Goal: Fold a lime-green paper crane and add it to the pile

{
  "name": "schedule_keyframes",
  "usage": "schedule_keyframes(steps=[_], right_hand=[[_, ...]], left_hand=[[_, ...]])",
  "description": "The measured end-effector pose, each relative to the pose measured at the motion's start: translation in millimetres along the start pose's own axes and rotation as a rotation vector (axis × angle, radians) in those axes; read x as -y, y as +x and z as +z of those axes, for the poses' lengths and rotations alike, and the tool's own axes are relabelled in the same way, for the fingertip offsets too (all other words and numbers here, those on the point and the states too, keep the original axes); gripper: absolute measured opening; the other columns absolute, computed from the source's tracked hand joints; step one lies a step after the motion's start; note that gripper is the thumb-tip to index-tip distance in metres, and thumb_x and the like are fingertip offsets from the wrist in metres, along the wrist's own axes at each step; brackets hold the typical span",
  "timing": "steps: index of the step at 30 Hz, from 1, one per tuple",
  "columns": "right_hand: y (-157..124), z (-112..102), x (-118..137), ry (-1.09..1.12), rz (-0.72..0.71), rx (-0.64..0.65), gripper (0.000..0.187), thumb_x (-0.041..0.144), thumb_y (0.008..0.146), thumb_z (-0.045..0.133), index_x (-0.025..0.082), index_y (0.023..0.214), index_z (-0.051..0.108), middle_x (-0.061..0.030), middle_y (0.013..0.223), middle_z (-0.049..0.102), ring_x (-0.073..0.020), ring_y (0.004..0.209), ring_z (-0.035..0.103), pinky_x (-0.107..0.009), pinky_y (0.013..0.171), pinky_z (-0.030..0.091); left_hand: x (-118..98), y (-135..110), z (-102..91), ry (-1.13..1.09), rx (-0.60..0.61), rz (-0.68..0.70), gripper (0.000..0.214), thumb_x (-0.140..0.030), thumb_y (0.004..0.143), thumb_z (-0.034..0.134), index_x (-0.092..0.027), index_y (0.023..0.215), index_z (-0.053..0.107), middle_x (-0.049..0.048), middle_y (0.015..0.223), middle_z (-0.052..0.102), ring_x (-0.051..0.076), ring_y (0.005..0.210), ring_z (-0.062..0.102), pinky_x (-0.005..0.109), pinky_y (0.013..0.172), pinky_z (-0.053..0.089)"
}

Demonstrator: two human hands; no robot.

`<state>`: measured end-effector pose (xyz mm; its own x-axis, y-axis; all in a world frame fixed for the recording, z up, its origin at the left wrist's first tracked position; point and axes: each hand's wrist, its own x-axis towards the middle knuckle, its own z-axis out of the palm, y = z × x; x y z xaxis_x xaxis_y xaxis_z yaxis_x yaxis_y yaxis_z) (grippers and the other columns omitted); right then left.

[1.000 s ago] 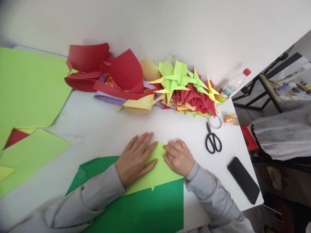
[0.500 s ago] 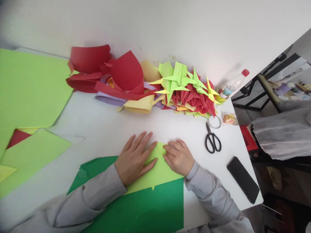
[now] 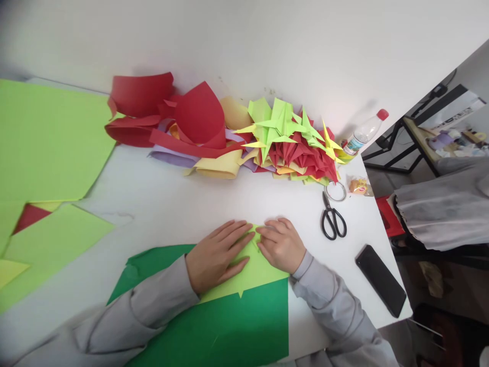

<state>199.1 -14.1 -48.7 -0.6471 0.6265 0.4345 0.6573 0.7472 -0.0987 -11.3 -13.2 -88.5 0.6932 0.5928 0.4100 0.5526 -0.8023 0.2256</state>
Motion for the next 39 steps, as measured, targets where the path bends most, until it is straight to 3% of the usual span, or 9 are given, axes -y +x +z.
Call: schedule_keyframes(steps=[7,13,18,24,30,39], right_hand=[[-5,2,-4,0.107,0.02,0.0,0.014,0.02,0.088,0.054,0.018,0.087,0.068,-0.0041,0.106,0.071,-0.0216,0.106,0.058,-0.042,0.092,0.044],[-8,0,-13,0.212,0.181,-0.11,0.019,0.015,0.087,0.051,0.018,0.094,0.068,-0.0066,0.105,0.071,-0.0213,0.108,0.058,-0.042,0.09,0.047],[-9,3,-14,0.177,0.089,-0.005,0.026,0.013,0.086,0.05,0.018,0.106,0.066,-0.0061,0.113,0.069,-0.0224,0.112,0.055,-0.043,0.093,0.045],[-8,5,-11,0.054,0.056,0.062,0.029,0.011,0.087,0.046,0.019,0.107,0.065,-0.0063,0.114,0.068,-0.0227,0.114,0.053,-0.045,0.096,0.041],[-6,4,-8,0.0,0.039,0.06,0.027,0.011,0.087,0.046,0.017,0.104,0.066,-0.0064,0.114,0.068,-0.0227,0.112,0.054,-0.044,0.096,0.039],[-6,5,-9,0.033,0.047,0.058,0.025,0.012,0.086,0.047,0.016,0.104,0.065,-0.0062,0.114,0.068,-0.0229,0.112,0.054,-0.044,0.097,0.038]], left_hand=[[0,3,-5.1,0.001,0.048,-0.018,0.046,-0.036,0.086,0.048,-0.018,0.128,0.054,0.0132,0.125,0.059,0.031,0.121,0.046,0.051,0.105,0.034],[0,2,-3.2,0.042,0.035,0.0,0.044,-0.037,0.086,0.048,-0.019,0.125,0.056,0.0123,0.124,0.059,0.03,0.12,0.047,0.051,0.106,0.032],[0,2,-3.0,0.058,0.038,0.013,0.045,-0.038,0.086,0.048,-0.018,0.125,0.056,0.0125,0.125,0.059,0.031,0.121,0.046,0.051,0.105,0.032],[-1,2,-5.7,0.052,0.062,0.015,0.049,-0.043,0.085,0.05,-0.017,0.126,0.055,0.0142,0.127,0.057,0.032,0.122,0.046,0.051,0.106,0.031],[-5,-1,-11.8,-0.013,0.133,-0.011,0.057,-0.05,0.079,0.058,-0.022,0.128,0.054,0.0167,0.136,0.049,0.035,0.129,0.039,0.053,0.107,0.03],[-5,-4,-13.0,-0.092,0.159,0.01,0.064,-0.052,0.071,0.067,-0.03,0.129,0.052,0.0121,0.146,0.038,0.037,0.135,0.03,0.057,0.108,0.026]])
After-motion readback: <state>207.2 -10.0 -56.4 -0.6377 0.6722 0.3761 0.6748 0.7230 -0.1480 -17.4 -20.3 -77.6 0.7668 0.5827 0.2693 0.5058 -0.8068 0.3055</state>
